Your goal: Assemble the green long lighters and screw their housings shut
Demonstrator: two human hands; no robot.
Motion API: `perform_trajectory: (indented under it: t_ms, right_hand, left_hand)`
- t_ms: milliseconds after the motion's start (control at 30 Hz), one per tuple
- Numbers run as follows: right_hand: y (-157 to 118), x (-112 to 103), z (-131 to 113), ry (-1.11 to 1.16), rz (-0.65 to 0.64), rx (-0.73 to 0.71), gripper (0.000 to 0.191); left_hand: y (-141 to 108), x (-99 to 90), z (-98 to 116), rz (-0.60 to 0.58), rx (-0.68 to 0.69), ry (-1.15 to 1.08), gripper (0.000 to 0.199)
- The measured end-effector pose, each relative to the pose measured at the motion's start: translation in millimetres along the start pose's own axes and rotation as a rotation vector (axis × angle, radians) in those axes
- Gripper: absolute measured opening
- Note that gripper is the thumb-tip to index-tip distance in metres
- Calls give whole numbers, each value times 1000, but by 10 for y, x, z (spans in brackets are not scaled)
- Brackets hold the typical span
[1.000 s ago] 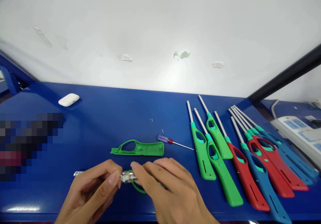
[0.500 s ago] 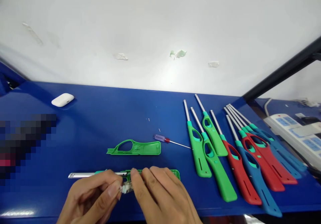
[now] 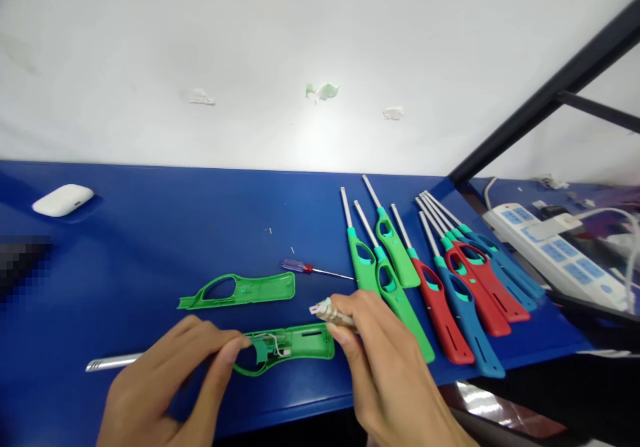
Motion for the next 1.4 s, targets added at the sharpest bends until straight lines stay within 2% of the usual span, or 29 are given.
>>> perform_trajectory:
  t_ms: [33, 67, 167, 300, 433, 667, 800, 933, 1133, 1400]
  right_hand:
    - [-13, -1, 57, -8, -3, 35, 19]
    - [-21, 21, 106, -5, -25, 65, 18]
    - [-2, 170, 183, 35, -151, 63, 10]
    - [70, 359, 194, 1, -294, -81, 28]
    - [135, 452, 121, -120, -347, -276, 26]
    - [209, 551, -93, -377, -387, -593, 34]
    - [184, 571, -157, -429, -414, -711, 37]
    - [165, 563, -182, -434, -419, -745, 33]
    - [148, 540, -177, -426, -376, -739, 34]
    - [193, 473, -205, -360, -263, -731, 32]
  left_hand:
    - [4, 33, 11, 15, 103, 60, 12]
    - [-4, 74, 3, 12, 185, 104, 16]
    - [-57, 169, -106, -17, 268, 207, 31]
    - [-136, 219, -185, -52, 339, 327, 37]
    - [-169, 239, -163, -25, 433, 409, 28]
    - [-176, 268, -165, -8, 431, 328, 33]
    - [-186, 295, -194, -5, 413, 287, 31]
    - [-195, 304, -217, 2, 401, 274, 33]
    - [-189, 282, -186, 14, 380, 264, 25]
    - [-195, 272, -208, -8, 371, 278, 28]
Point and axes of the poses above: each hand's wrist, its own y-axis towards the middle knuckle, its own x-axis out of the palm, z = x × y, the point moved 5 cm from there along y, towards the middle knuckle, and after that the axes turned 14 degrees about y, right-handed, at the moved point
